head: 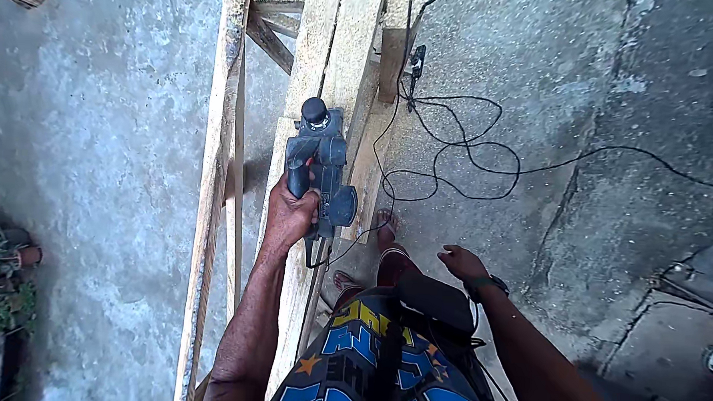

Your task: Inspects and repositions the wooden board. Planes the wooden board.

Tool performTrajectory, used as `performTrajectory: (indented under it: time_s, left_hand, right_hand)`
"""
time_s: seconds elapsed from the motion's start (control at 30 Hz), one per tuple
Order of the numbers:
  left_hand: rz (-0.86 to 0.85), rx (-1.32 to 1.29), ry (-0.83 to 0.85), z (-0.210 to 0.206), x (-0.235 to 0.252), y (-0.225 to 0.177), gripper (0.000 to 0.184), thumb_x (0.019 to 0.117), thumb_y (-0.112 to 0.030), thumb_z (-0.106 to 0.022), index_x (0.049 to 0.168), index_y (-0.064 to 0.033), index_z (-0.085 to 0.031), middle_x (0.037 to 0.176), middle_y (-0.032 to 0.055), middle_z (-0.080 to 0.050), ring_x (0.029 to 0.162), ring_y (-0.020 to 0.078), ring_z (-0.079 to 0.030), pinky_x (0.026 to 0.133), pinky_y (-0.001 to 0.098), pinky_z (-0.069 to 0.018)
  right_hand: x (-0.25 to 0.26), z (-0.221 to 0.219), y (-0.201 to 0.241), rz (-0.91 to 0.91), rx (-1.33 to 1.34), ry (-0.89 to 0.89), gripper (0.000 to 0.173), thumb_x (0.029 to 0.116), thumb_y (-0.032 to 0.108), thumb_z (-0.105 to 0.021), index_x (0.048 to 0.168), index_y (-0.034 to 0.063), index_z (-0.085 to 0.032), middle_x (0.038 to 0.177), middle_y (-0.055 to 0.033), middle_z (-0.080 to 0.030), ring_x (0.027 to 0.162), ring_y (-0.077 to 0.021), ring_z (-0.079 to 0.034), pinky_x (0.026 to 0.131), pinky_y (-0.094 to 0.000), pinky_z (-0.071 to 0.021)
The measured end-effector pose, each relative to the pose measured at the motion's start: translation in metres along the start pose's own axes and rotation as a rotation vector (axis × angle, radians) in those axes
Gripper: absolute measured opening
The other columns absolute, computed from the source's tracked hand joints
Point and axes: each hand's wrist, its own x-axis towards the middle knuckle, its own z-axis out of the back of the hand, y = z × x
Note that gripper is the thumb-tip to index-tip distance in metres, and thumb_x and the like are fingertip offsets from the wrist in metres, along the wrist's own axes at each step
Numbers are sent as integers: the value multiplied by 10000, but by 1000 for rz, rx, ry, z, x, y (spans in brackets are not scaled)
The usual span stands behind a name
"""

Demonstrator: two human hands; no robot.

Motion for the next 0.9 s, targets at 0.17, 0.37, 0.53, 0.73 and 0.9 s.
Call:
performTrajectory:
  time_s: [0.17, 0.37, 0.53, 0.73, 0.9]
  left_hand:
    - [-18, -2, 15, -10, 36, -20, 277, 943, -62, -615, 1217, -58, -574, 623, 38, -594, 470, 146, -590, 468, 299, -556]
    - [-71, -5, -19, -29, 110, -52, 273, 921, -59, -613, 1188, -16, -577, 635, 32, -597, 450, 137, -583, 441, 295, -555]
    - [-118, -58, -30, -30, 142, -78, 240, 939, -44, -601, 1175, -14, -565, 643, 39, -581, 452, 145, -572, 445, 307, -558]
    - [-166, -93, -64, 20, 84, -67, 254, 934, -48, -593, 1187, -31, -570, 630, 25, -567, 450, 137, -553, 448, 301, -548]
    - [-62, -177, -127, 67, -21, -9, 301, 923, -61, -590, 1224, -47, -581, 602, 38, -566, 460, 149, -564, 479, 313, -553]
  right_hand:
    - [7, 12, -2, -29, 34, 12, 498, 1015, 282, -617, 1433, 17, -563, 1248, -234, -692, 1188, -402, -651, 1053, -596, -466]
    - [13, 21, -9, -29, 82, 14, 502, 1018, 296, -625, 1424, 7, -568, 1243, -246, -688, 1186, -420, -645, 1055, -611, -458]
    - [16, 36, 8, 16, 101, -48, 513, 1034, 343, -592, 1423, 10, -569, 1237, -247, -690, 1168, -419, -654, 1039, -620, -465]
    - [15, 37, 39, 123, 114, -111, 475, 1058, 320, -544, 1430, 24, -566, 1241, -251, -681, 1154, -412, -653, 1027, -604, -474]
    - [-10, 1, 29, 81, 44, -81, 479, 1059, 309, -554, 1426, 2, -567, 1278, -266, -668, 1214, -430, -629, 1069, -603, -451]
